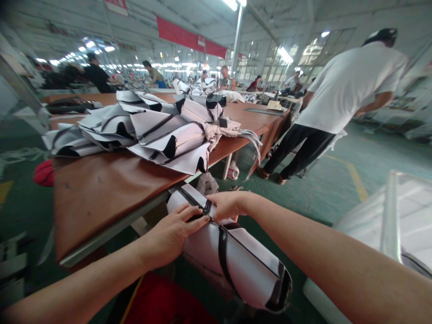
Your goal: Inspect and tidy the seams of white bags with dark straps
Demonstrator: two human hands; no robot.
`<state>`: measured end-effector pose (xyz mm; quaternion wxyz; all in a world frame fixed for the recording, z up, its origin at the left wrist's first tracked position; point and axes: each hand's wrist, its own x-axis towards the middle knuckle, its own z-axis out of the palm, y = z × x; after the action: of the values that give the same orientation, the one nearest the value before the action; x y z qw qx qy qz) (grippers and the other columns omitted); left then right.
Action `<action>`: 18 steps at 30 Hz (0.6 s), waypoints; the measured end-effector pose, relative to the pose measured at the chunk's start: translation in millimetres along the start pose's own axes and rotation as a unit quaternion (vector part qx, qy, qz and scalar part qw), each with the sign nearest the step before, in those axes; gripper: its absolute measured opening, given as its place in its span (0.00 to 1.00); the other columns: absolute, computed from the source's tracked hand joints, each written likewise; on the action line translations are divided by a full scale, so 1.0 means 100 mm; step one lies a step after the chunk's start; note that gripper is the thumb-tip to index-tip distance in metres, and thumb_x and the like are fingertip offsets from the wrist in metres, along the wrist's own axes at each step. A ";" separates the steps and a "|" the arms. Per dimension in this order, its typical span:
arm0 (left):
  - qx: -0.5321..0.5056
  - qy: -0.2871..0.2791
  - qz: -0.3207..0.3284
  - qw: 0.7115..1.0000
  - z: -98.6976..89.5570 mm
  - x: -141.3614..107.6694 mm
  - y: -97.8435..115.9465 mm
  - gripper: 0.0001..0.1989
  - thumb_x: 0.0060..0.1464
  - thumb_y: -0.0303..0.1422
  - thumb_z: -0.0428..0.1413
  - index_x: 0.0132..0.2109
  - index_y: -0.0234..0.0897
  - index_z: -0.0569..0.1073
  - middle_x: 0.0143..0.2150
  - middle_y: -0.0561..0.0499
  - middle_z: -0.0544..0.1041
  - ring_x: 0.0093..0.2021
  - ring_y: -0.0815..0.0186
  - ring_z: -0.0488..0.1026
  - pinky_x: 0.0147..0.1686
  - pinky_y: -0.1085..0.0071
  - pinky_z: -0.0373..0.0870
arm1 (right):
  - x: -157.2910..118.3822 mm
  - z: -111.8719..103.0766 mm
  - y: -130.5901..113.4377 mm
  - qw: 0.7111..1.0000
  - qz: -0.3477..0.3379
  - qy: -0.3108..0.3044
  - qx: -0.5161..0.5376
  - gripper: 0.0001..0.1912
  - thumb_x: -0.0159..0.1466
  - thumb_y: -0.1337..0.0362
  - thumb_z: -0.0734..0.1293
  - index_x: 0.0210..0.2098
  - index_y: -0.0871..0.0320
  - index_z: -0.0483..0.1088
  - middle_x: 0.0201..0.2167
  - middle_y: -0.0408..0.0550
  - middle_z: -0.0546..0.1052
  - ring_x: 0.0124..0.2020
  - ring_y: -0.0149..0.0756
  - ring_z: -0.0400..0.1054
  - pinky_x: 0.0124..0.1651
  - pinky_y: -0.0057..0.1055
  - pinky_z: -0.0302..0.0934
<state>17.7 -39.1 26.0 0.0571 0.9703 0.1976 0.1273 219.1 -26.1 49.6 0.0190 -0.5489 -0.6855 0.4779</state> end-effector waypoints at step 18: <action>0.028 0.010 -0.038 0.999 -0.01 0.07 0.22 0.18 0.54 0.27 0.51 0.52 0.46 0.68 0.49 0.49 0.66 0.52 0.57 0.58 0.53 0.59 0.57 | -0.08 -0.05 0.12 0.996 0.044 -0.074 0.039 0.11 0.48 0.69 0.65 0.33 0.59 0.63 0.25 0.38 0.64 0.26 0.27 0.61 0.25 0.22 0.59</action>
<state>32.0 -56.0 31.8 0.0328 0.9621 0.2380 0.1289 233.7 -29.8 48.2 -0.0315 -0.5407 -0.6409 0.5440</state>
